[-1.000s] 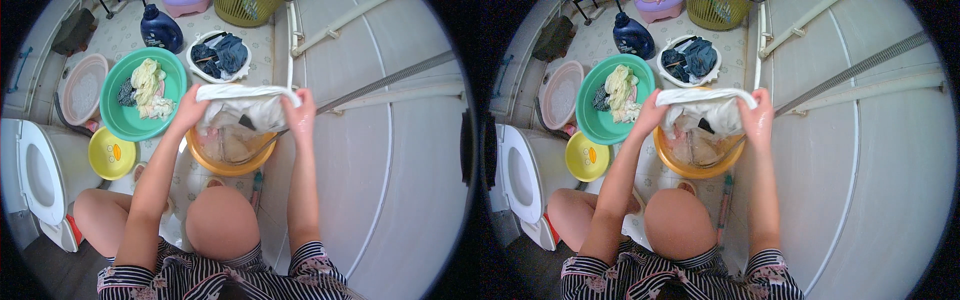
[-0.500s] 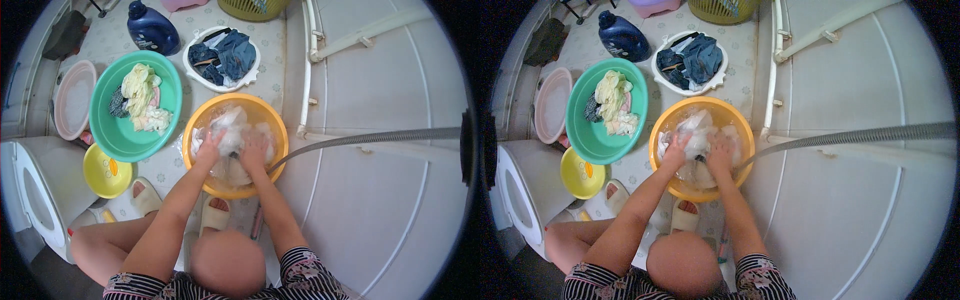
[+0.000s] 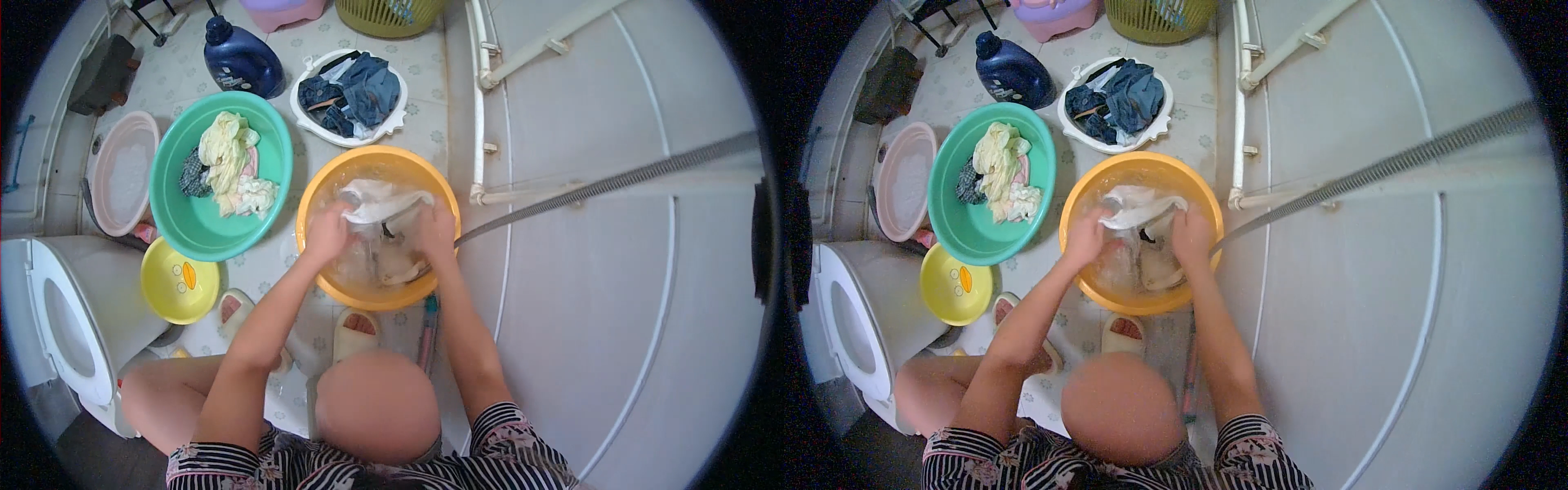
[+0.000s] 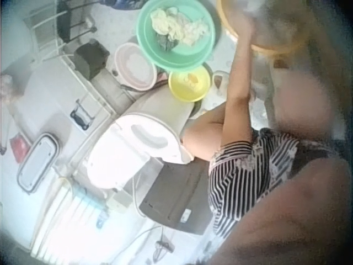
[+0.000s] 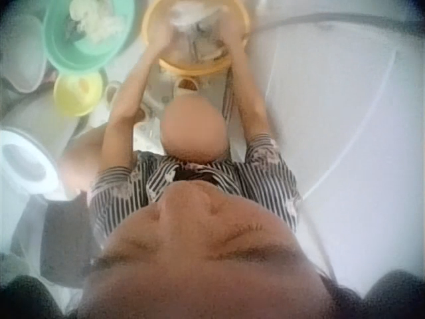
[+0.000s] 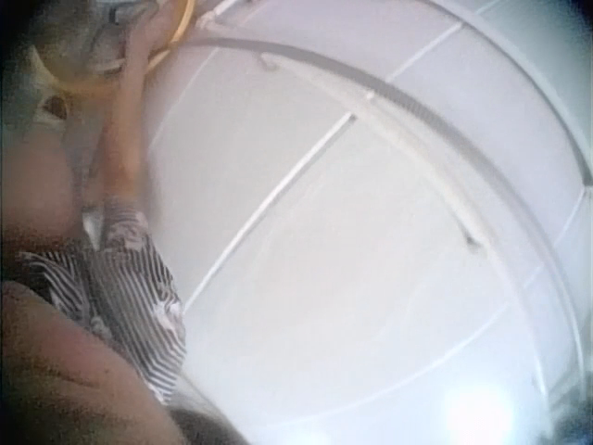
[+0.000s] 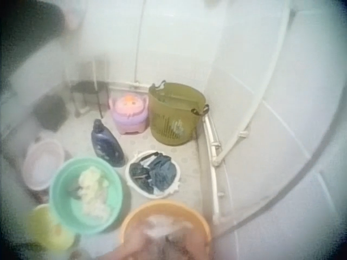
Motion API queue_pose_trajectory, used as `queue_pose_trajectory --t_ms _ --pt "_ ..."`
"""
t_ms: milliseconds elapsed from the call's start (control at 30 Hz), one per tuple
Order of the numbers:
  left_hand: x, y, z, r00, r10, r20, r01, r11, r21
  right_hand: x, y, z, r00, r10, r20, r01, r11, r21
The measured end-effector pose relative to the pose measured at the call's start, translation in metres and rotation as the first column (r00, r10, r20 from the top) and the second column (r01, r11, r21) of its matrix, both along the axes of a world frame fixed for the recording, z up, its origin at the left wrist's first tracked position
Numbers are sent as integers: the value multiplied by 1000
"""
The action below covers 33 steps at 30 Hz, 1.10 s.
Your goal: The person washes clothes by hand in buckets, scrubbing items in soapy water and rinsing them under a faucet.
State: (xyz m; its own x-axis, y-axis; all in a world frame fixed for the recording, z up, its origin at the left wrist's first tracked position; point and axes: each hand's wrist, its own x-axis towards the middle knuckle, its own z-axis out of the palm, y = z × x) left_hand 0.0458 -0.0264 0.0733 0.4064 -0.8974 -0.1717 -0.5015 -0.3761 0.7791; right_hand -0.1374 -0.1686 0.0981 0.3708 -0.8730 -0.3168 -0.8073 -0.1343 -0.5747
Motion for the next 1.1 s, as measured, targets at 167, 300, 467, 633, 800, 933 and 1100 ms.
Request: queue_pose_trajectory --t_ms 167,300,467,633,800,933,1100 --pt "16 -2 101 930 42 365 154 858 -490 4 15 183 807 6 590 60 994 -93" --pt "-2 -8 186 969 -152 -193 60 909 -412 13 29 245 593 149 791 13 981 -194" --pt "-9 -15 162 987 -59 148 86 979 -183 11 11 207 719 228 656 -21 951 -307" --pt "-16 -5 66 883 -151 445 128 988 81 -34 -4 33 934 306 185 -253 931 -264" --pt "-43 19 -40 677 -454 579 305 889 340 -17 51 -43 869 432 -242 -483 846 -226" --pt "-46 2 -82 691 -476 545 274 869 411 -16 53 -95 767 425 -481 -572 793 -210" --pt "-53 -1 -86 828 -322 458 264 946 189 -5 40 -107 965 262 -4 -262 964 -46"
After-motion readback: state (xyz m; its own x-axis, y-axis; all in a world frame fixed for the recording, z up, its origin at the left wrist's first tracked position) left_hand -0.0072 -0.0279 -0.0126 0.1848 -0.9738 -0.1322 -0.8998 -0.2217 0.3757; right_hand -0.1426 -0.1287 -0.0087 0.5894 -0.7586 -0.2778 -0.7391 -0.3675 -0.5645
